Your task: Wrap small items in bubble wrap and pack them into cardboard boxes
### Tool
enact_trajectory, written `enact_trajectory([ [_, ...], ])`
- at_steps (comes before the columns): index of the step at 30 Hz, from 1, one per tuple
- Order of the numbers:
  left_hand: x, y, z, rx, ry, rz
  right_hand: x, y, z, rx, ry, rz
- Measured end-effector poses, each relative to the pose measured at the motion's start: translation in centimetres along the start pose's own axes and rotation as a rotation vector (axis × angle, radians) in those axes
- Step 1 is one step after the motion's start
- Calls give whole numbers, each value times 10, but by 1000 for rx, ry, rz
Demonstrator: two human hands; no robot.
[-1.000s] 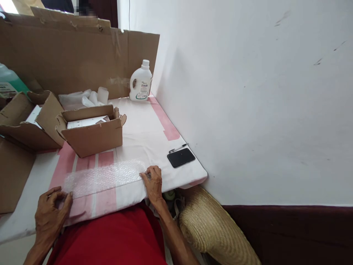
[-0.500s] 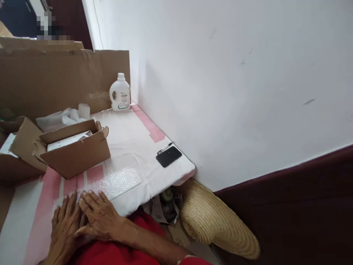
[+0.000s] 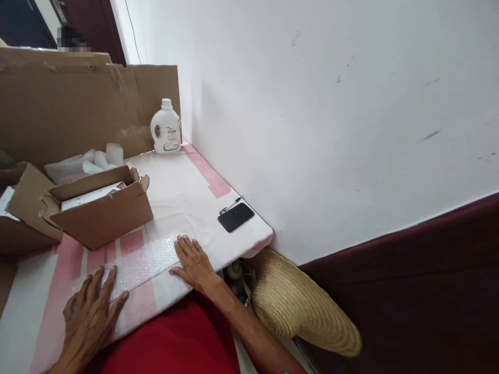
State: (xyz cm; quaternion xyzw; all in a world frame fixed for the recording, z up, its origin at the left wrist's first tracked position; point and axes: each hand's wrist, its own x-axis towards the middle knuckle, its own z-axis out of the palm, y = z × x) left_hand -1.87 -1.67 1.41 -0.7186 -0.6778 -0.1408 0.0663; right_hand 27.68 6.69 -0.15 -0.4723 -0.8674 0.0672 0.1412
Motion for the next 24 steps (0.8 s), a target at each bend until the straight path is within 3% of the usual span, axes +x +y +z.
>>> enact_trajectory([
  [6, 14, -13, -15, 10, -131, -1, 17, 7, -13, -150, 121, -314],
  [10, 22, -26, -19, -7, -159, 27, 28, 9, -19, -244, 102, -477],
  [14, 12, -33, -22, -30, -175, 114, 42, 21, -17, -265, 82, -394],
  [19, -20, -25, -24, -87, -73, 319, 57, 44, -14, -234, 89, -279],
  [24, -35, -13, -22, -92, 13, 398, 53, 41, -13, -184, 118, -187],
])
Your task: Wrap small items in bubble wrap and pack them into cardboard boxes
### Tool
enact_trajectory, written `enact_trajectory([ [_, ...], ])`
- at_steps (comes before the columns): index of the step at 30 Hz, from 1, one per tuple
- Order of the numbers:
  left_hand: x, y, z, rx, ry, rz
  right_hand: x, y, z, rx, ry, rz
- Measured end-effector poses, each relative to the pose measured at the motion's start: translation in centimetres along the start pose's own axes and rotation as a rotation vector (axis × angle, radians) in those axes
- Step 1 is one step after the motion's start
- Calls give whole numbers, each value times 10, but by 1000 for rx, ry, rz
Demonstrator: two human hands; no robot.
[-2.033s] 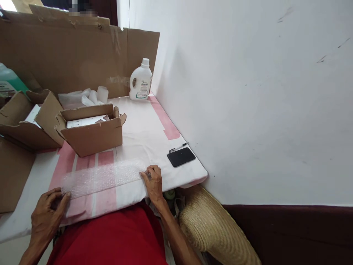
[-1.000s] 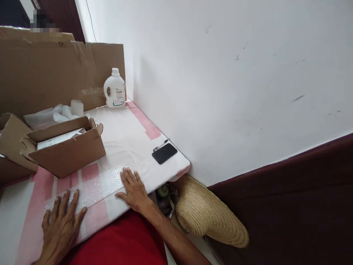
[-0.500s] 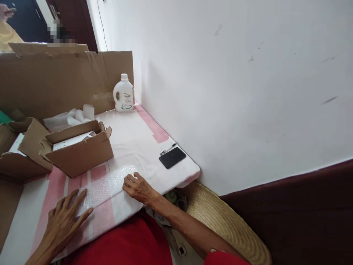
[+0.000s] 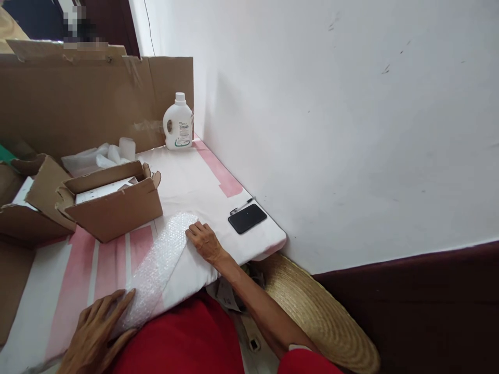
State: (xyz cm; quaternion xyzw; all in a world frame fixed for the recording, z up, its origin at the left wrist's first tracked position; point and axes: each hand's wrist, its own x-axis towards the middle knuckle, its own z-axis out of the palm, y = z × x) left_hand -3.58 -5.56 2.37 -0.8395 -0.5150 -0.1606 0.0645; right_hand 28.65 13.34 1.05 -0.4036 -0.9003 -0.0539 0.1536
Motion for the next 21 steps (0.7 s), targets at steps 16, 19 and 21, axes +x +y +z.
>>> enact_trajectory([
  [16, -6, -7, 0, -23, 125, 191, -4, -27, 2, 180, 82, 95],
  [19, 11, -1, -14, -92, 158, 182, -9, -42, -18, 312, 77, 63],
  [21, 28, 5, -27, -104, 165, 185, -17, -57, -35, 450, 17, 6],
])
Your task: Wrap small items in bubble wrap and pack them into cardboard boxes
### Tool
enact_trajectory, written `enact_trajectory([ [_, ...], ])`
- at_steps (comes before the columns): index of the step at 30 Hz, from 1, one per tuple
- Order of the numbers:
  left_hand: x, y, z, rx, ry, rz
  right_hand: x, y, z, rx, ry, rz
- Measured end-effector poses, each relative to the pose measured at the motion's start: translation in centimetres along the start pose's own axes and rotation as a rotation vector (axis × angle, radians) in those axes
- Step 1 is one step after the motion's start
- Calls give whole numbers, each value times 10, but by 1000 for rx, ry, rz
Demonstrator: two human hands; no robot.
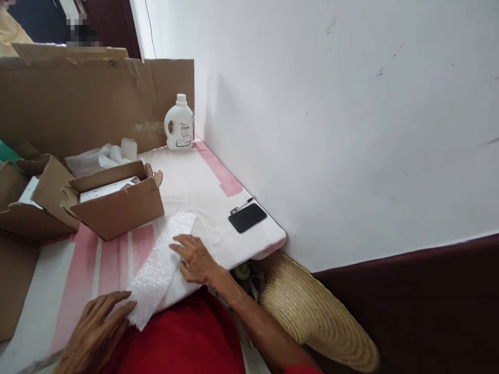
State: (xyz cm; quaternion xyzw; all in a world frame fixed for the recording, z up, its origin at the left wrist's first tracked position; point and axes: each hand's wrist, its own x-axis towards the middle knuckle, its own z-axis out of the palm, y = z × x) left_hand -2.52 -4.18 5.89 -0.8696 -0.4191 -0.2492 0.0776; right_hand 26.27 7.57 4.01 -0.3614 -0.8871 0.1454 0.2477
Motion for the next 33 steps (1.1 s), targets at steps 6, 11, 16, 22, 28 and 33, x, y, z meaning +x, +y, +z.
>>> enact_trajectory([
  [6, 63, 15, -22, -158, -21, 54, -32, -43, 5, 195, -10, -80],
  [11, 87, -1, -16, -526, -85, -286, -46, -48, 26, 491, 225, 192],
  [16, 86, -20, 30, -955, -194, -828, -40, -45, 30, 595, 291, 540],
  [22, 77, -9, 73, -820, -133, -895, -29, -36, 37, 550, 356, 667],
  [28, 74, -6, 79, -622, -101, -802, -26, -34, 51, 394, 412, 690],
  [33, 67, 3, 77, -280, 81, -463, -26, -36, 57, 269, 411, 680],
])
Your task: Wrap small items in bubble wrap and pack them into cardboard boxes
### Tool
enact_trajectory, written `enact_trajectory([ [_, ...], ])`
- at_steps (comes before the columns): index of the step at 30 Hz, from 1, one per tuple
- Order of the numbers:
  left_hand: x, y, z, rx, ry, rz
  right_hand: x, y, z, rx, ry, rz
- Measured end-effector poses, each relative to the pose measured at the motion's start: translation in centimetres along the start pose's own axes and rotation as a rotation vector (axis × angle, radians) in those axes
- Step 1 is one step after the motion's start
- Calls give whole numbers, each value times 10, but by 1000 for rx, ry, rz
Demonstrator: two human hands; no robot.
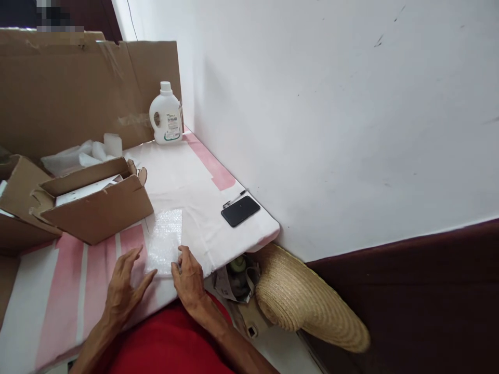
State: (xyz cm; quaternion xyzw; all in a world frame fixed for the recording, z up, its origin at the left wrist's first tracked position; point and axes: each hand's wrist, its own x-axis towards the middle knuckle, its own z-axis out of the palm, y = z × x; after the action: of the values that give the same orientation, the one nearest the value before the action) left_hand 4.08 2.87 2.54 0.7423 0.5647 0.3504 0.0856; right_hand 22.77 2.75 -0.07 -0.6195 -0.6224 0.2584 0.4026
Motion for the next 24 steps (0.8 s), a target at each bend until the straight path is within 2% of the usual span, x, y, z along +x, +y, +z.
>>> enact_trajectory([
  [3, -4, 4, -3, 138, -85, 292, -2, -4, -3, -46, 29, -42],
  [6, -2, 2, -4, 170, -183, 411, -1, -10, -18, -130, -4, -136],
  [11, 8, -9, -5, 137, -282, 475, 13, -2, -48, -242, -330, -462],
  [13, 13, -8, -7, 68, -300, 425, 20, 5, -54, -240, -381, -536],
  [16, 20, -1, -15, -139, -313, 229, 24, 11, -54, -169, -367, -550],
  [21, 30, 9, -14, -332, -354, -222, 18, 10, -42, -25, -222, -254],
  [24, 34, 9, -2, -438, -253, -362, 15, 10, -30, -46, -110, -156],
])
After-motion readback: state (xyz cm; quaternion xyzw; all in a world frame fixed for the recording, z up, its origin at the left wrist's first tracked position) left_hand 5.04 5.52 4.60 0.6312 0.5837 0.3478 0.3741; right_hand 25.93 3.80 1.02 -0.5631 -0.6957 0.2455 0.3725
